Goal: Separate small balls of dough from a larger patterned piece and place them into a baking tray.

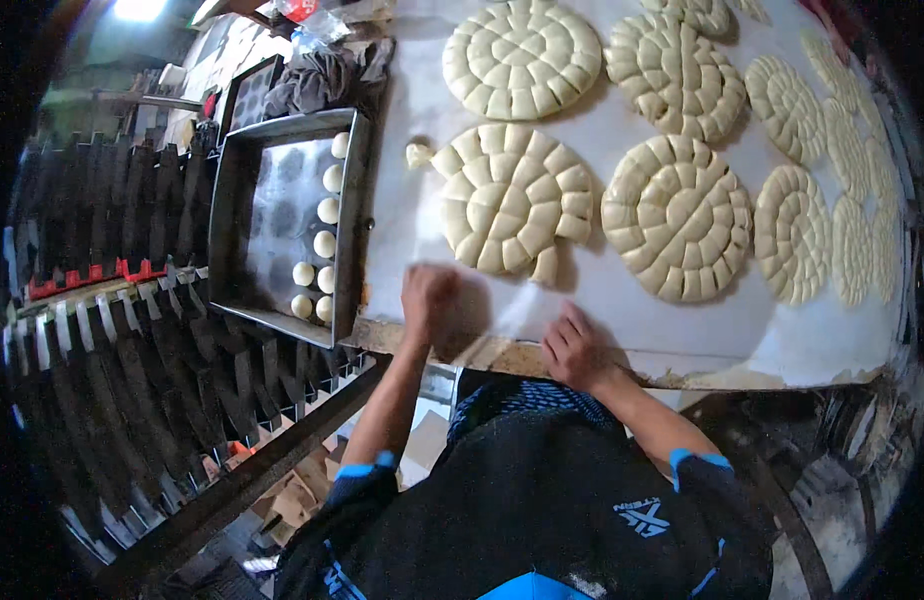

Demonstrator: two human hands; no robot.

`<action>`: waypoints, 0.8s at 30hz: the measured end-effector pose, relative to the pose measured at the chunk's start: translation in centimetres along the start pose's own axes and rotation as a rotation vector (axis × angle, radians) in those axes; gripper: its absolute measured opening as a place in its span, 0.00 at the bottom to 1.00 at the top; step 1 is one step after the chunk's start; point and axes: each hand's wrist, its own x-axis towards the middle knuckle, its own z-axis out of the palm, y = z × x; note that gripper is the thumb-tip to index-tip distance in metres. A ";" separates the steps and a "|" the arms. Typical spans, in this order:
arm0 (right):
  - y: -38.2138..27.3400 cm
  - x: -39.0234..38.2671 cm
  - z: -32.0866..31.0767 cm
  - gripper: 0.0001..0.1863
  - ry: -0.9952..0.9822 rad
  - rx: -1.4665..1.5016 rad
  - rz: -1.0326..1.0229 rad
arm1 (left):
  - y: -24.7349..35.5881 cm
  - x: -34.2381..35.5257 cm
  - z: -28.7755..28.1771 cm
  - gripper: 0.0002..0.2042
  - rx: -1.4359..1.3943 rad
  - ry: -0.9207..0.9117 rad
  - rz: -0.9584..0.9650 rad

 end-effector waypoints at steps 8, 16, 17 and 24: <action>3.1 5.5 -1.3 0.04 0.235 -0.114 0.294 | -2.6 7.2 -2.1 0.09 0.189 0.075 -0.076; 5.1 -0.9 -2.0 0.04 0.133 -0.050 0.217 | -3.2 -0.6 -5.0 0.11 0.040 -0.209 0.073; 4.6 1.9 -2.3 0.04 0.144 -0.070 0.282 | -10.3 -3.4 -5.0 0.10 0.214 -0.215 0.045; -1.2 3.6 1.8 0.06 0.267 -0.070 0.465 | 1.0 4.6 -3.0 0.13 -0.204 -0.152 -0.180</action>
